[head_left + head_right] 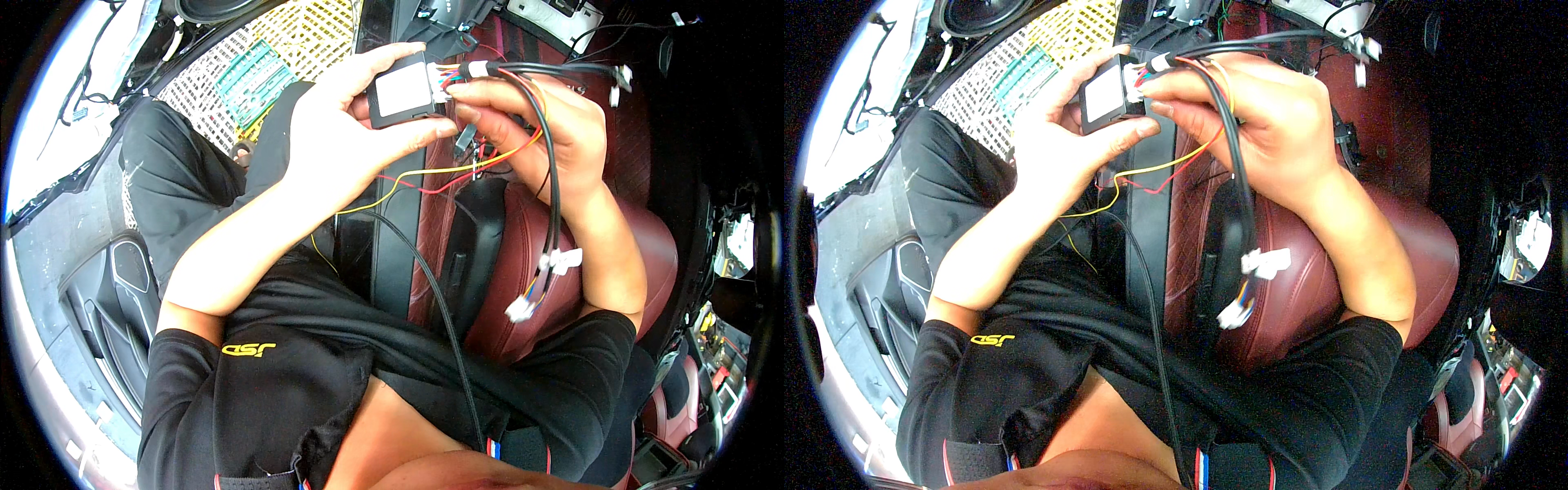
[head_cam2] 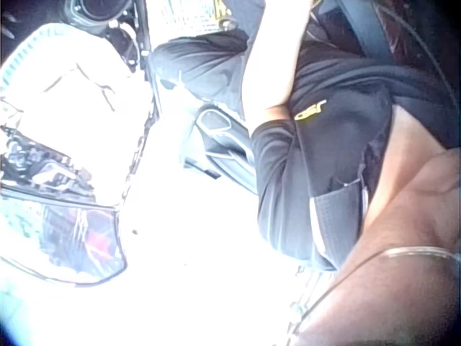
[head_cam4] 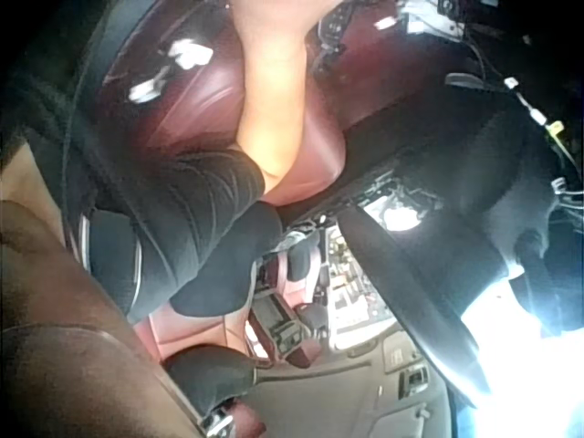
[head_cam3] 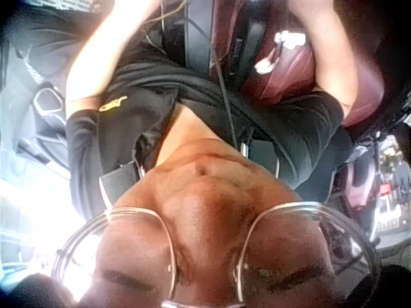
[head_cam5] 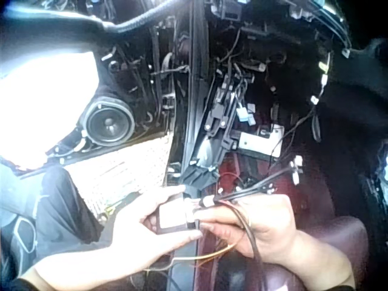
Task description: The person connects several colored wire harnesses and electronic modules into plastic housings and interior components of a car.
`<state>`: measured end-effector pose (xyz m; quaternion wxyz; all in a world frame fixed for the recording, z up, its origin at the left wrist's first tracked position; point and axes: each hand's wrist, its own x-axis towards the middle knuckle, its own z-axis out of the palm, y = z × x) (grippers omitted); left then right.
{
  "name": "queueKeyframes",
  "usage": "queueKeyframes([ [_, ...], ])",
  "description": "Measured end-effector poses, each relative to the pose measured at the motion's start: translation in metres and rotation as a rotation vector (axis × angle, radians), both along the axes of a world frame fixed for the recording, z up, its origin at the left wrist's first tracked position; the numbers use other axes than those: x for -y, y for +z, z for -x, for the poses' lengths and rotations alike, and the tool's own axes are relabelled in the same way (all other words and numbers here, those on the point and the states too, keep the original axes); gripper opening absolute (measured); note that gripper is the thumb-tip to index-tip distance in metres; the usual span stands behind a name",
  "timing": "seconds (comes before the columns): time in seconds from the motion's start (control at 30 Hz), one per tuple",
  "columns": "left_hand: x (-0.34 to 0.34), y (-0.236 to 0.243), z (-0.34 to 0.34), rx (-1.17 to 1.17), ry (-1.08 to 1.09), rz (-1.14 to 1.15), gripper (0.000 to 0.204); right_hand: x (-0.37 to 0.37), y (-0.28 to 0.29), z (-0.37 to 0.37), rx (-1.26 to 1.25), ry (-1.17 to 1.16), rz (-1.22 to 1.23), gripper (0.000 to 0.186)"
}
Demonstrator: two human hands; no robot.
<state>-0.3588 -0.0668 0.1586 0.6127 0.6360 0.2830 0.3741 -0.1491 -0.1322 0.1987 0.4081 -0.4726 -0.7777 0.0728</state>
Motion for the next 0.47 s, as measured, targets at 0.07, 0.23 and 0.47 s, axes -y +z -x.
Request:
queueKeyframes([
  [0.07,0.0007,-0.0048,0.0002,0.014,0.007,-0.028,0.071,0.0012,-0.0035,-0.0005,0.024,0.018,-0.022,0.028],
  [0.23,-0.0006,-0.0049,0.0029,0.026,0.008,-0.059,0.070,0.0028,-0.0072,0.0003,0.082,0.033,-0.068,0.036],
  [0.47,0.0008,-0.0056,0.0058,0.028,0.009,-0.080,0.071,0.0044,-0.0086,0.0025,0.119,0.056,-0.118,0.036],
])
